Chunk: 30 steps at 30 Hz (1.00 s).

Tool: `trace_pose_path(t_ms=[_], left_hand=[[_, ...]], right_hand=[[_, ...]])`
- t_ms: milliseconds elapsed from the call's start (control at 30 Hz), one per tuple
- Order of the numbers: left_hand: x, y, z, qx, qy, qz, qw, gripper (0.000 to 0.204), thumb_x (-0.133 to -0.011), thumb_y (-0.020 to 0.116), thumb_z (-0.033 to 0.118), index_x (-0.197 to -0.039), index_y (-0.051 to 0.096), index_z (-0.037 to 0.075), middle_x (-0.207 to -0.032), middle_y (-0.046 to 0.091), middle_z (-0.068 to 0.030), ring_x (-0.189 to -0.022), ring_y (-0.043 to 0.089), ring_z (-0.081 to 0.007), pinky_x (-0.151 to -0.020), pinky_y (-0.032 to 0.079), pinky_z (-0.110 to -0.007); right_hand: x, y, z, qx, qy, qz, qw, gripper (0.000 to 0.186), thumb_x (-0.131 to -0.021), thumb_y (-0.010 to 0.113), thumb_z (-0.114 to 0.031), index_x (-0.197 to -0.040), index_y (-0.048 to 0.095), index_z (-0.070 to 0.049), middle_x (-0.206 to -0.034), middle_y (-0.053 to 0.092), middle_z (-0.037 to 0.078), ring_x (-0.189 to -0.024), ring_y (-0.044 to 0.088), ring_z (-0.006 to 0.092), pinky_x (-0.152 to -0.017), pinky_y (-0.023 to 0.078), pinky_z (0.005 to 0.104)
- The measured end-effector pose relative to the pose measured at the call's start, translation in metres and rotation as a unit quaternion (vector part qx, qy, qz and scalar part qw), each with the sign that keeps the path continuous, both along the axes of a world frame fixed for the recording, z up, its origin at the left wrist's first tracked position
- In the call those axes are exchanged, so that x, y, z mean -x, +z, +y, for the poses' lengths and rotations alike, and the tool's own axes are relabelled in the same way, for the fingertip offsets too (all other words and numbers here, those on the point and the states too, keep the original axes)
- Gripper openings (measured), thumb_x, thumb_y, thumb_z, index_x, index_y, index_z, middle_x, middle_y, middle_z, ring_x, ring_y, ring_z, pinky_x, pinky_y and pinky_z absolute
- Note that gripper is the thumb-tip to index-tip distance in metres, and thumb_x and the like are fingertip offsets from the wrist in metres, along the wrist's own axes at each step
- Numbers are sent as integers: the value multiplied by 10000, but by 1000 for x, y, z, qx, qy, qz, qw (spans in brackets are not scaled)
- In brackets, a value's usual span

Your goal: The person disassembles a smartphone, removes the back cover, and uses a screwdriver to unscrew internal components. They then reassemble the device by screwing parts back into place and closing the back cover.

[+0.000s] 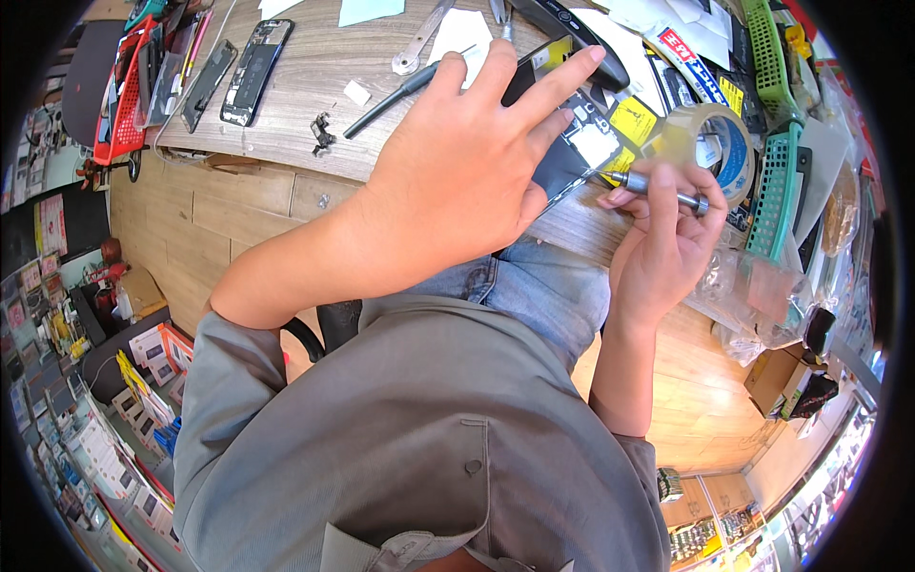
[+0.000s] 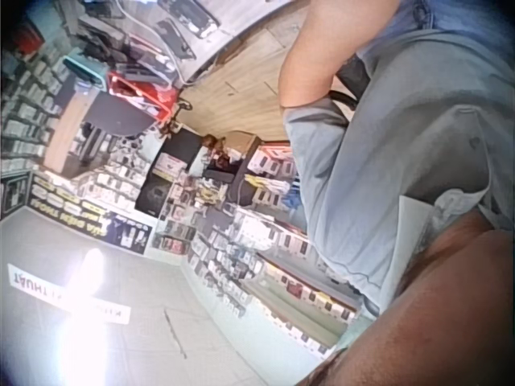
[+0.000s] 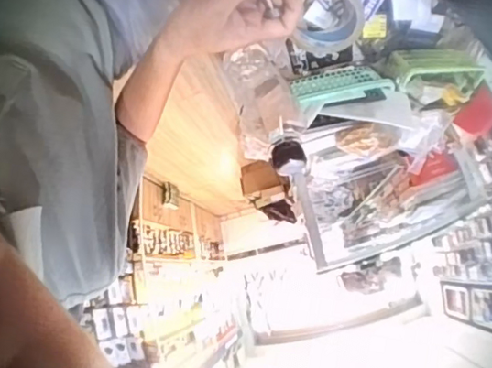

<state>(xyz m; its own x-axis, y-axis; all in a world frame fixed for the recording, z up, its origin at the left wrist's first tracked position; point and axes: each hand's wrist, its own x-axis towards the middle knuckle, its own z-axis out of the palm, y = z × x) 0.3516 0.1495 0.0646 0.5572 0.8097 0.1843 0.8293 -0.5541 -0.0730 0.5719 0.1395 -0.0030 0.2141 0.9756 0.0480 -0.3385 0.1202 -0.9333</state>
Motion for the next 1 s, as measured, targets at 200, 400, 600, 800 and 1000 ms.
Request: trace_pose_path(t_ms=[200, 400, 600, 800, 1000], left_hand=[[-1, -2, 2, -1, -4, -6, 1000, 557, -915, 785, 399, -1332, 841, 34, -1778, 480, -50, -1281, 563, -325, -968, 495, -468], [-2, -3, 2, -7, -1, -14, 1000, 541, -917, 778, 387, -1324, 848, 37, -1780, 487, -50, -1264, 563, -318, -955, 493, -462], [3, -30, 7, -114, 0, 17, 993, 430, -922, 764, 279, -1275, 865, 56, -1745, 541, -55, -1238, 579, -308, -930, 497, -433], [0, -4, 4, -40, -14, -3, 999, 423, -926, 748, 252, -1254, 848, 6, -1688, 573, -160, -1194, 601, -329, -923, 522, -413], [1, 19, 5, 32, -31, 0, 999, 441, -933, 731, 241, -1241, 824, -60, -1631, 597, -282, -1148, 620, -355, -920, 549, -395]], right_hand=[[0, -3, 0, -6, -4, -12, 1000, 340, -1143, 696, -22, -1407, 484, 13, -1139, 786, 257, -749, 775, 271, -720, 689, 430], [1, -3, 0, -10, -5, -19, 1000, 351, -1141, 699, -21, -1413, 479, 11, -1131, 788, 249, -759, 781, 272, -722, 692, 433], [8, 3, -1, -9, -17, -39, 999, 378, -1127, 719, -8, -1411, 471, 22, -1096, 790, 241, -793, 799, 263, -755, 700, 424], [17, 12, 12, -14, -19, -110, 994, 398, -1112, 737, 11, -1409, 471, 21, -1142, 748, 199, -840, 772, 203, -772, 690, 355], [25, 14, 23, -63, -6, -157, 986, 400, -1081, 768, 44, -1374, 497, 47, -1137, 741, 178, -854, 768, 175, -751, 678, 313]])
